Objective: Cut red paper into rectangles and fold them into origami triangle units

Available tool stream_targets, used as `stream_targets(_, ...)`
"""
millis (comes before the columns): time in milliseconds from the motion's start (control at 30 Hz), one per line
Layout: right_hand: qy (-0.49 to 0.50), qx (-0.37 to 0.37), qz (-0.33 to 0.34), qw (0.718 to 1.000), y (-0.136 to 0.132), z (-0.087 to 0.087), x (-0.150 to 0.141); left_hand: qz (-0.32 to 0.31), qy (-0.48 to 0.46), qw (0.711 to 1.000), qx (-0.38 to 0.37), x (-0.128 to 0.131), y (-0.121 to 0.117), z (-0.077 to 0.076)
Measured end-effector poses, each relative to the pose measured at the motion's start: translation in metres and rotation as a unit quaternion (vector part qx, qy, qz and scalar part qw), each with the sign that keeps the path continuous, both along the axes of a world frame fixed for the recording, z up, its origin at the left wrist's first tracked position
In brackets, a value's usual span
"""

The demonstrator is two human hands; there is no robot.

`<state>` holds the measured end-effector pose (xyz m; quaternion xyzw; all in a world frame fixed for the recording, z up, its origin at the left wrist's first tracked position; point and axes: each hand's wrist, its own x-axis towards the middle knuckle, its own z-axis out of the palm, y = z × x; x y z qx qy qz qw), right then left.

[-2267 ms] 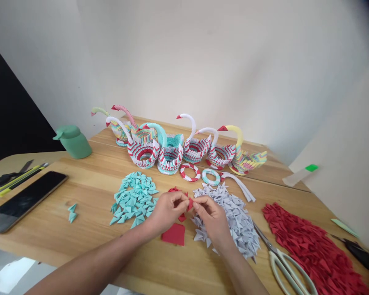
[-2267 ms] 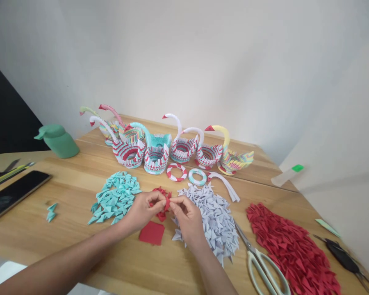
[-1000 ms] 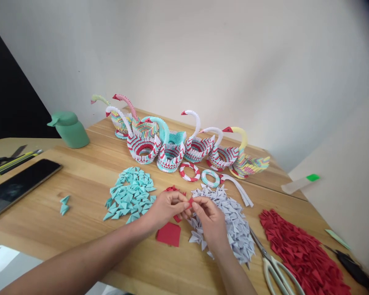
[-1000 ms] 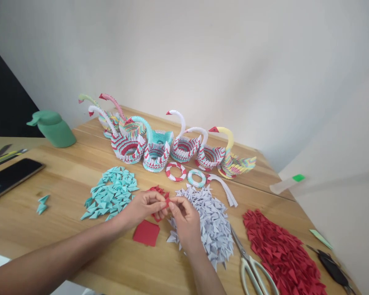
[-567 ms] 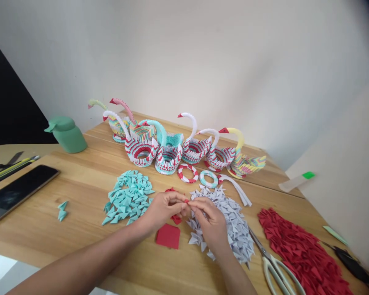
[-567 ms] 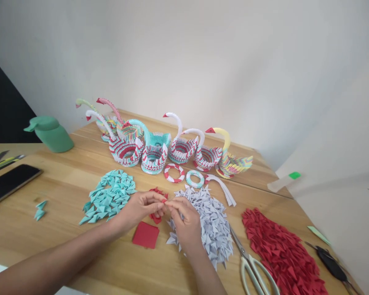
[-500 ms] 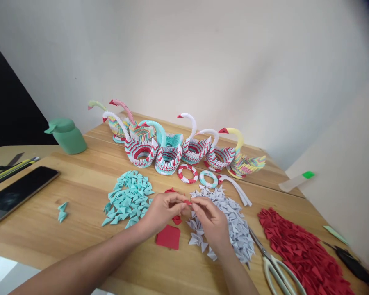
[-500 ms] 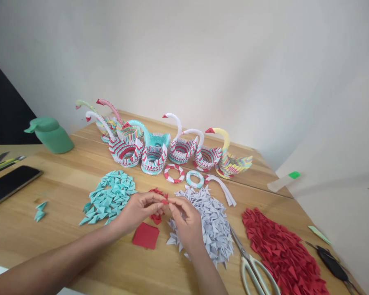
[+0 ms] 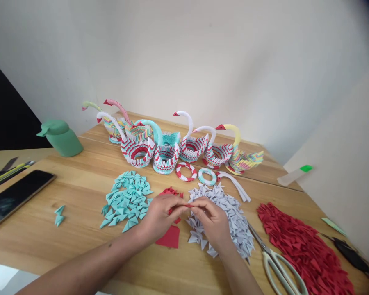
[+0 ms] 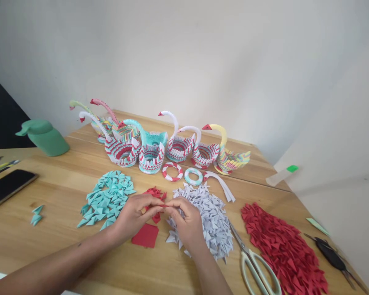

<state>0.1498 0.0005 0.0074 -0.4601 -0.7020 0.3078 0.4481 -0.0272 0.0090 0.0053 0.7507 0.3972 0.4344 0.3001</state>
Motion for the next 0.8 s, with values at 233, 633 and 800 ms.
stream_targets(233, -0.033, 0.059, 0.021, 0.997, -0.002, -0.003, -0.002, -0.005, 0.083, 0.995, 0.056, -0.004, 0.002, -0.002)
stream_targets(633, -0.073, 0.201, -0.056, 0.975, -0.005, -0.011, -0.012, -0.095, -0.394, 0.808, -0.429, 0.011, -0.003, -0.009)
stream_targets(800, -0.118, 0.253, -0.037, 0.960, -0.007, -0.013, -0.015, -0.103, -0.413, 0.778, -0.462, 0.008, -0.006, -0.015)
